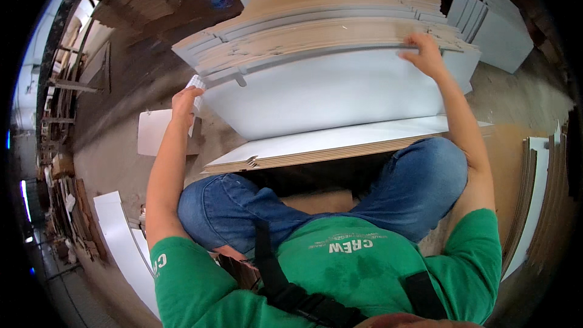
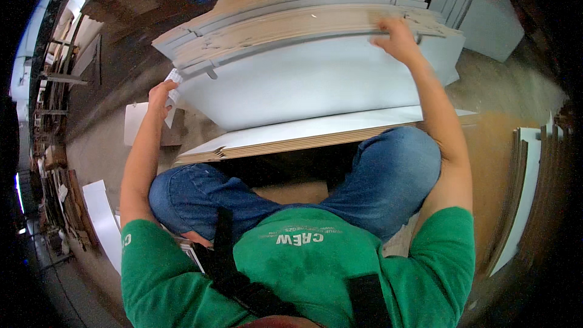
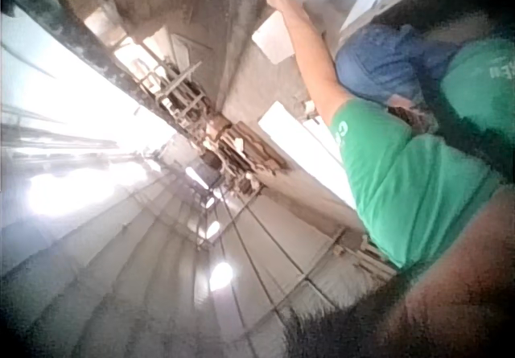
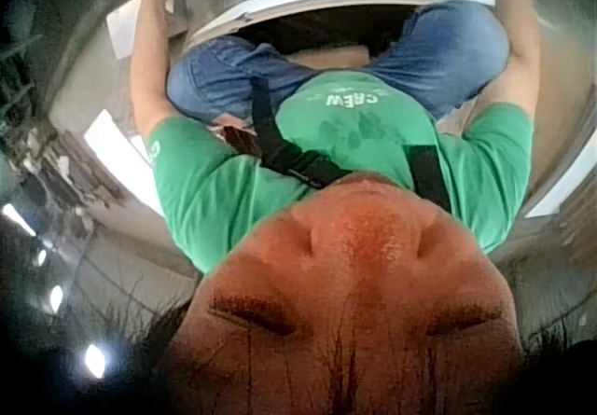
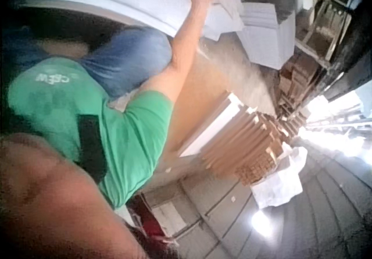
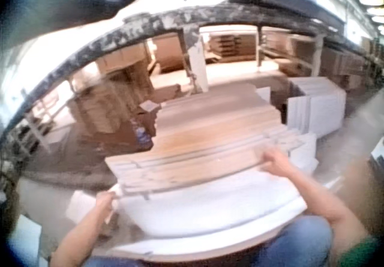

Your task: The person sits on the floor and repeatedly picks up small white plastic clips from a stack, peels off backing paper, and places them onto the edges of large white panels. The person handles the panels and clips one at a time, stacking the prepared panels as they work.

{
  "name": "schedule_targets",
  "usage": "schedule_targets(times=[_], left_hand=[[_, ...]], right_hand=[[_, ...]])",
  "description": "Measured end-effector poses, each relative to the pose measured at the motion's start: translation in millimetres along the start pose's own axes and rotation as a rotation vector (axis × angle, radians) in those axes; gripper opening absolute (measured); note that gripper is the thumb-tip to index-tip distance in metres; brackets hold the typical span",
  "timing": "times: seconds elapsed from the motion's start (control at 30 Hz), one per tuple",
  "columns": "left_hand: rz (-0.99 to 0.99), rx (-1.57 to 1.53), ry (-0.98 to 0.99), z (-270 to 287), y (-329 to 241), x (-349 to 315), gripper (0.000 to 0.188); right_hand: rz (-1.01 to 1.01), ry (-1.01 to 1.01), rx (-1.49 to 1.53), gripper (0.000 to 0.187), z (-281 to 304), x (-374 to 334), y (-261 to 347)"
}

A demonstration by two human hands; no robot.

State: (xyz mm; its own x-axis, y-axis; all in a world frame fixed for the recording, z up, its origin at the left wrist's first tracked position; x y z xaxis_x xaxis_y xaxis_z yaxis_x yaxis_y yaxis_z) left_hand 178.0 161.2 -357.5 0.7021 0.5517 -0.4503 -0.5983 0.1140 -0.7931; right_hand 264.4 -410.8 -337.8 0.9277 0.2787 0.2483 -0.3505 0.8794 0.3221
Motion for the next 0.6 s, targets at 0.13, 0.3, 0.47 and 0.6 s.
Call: schedule_targets(times=[0.13,0.3,0.47,0.6], left_hand=[[-0.013,0.163,0.032,40,6,-6,0.064],[-0.509,-0.013,-0.12,73,-33,-24,0.04],[-0.645,-0.154,0.193,27,-81,-117,0.047],[-0.472,-0.261,0.504,-20,-83,-156,0.054]], right_hand=[[-0.101,0.41,0.267,0.021,-1,-12,44],[0.066,0.728,-0.144,0.014,21,-21,84],[0.252,1.001,0.154,0.026,40,-25,157],[0.185,0.48,0.369,0.017,39,3,217]])
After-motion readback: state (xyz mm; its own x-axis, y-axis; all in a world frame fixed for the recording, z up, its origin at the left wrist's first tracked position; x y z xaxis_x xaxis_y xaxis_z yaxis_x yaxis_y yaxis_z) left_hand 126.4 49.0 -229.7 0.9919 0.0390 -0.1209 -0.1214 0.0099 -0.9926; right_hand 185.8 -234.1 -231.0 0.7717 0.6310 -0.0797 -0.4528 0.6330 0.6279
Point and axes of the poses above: each hand's wrist, its own x-axis towards the middle knuckle, its own z-axis out of the back of the hand, y = z × x, the point moved 4 cm from there along x, towards the middle knuckle, and after that the axes turned 3 degrees about -x, right-handed, at the moved point
